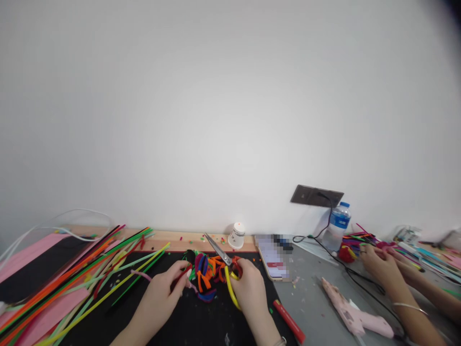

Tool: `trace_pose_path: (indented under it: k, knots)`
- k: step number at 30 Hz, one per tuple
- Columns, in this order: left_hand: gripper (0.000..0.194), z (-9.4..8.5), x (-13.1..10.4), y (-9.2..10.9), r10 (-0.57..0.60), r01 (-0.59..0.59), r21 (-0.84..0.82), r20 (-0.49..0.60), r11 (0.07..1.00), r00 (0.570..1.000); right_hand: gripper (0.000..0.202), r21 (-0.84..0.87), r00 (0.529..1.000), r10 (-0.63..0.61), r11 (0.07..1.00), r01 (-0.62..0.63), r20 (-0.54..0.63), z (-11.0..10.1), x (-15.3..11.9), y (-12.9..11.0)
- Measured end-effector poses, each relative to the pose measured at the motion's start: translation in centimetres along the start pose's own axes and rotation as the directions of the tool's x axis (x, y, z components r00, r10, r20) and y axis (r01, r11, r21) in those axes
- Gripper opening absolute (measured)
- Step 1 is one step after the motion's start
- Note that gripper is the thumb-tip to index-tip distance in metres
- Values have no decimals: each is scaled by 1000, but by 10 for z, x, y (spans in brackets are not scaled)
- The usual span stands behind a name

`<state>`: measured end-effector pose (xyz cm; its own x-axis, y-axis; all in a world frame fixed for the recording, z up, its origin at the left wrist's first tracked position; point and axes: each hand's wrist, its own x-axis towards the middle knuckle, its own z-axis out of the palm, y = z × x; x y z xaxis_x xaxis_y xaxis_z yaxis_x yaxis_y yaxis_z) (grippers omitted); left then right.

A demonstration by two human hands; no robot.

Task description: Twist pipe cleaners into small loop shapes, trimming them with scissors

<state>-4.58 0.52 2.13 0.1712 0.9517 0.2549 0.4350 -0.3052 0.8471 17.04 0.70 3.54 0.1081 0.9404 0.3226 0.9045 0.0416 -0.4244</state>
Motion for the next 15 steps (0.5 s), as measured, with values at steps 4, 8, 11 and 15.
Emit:
trace_pose_path:
  k: [4,8,11,15]
  knots:
    - [15,2,0,0,-25,25,-111,7,994,1000,9,-38,997,78,996,-78,10,2,5,12]
    - [16,4,0,-2,-47,47,-240,5,970,999,22,-14,993,114,993,-114,23,5,8,21]
    - [15,6,1,-4,-56,56,-317,11,947,998,24,7,992,128,992,-128,18,6,9,24]
    - [12,9,3,-5,-61,52,-339,-16,939,998,20,16,991,133,991,-133,14,9,9,28]
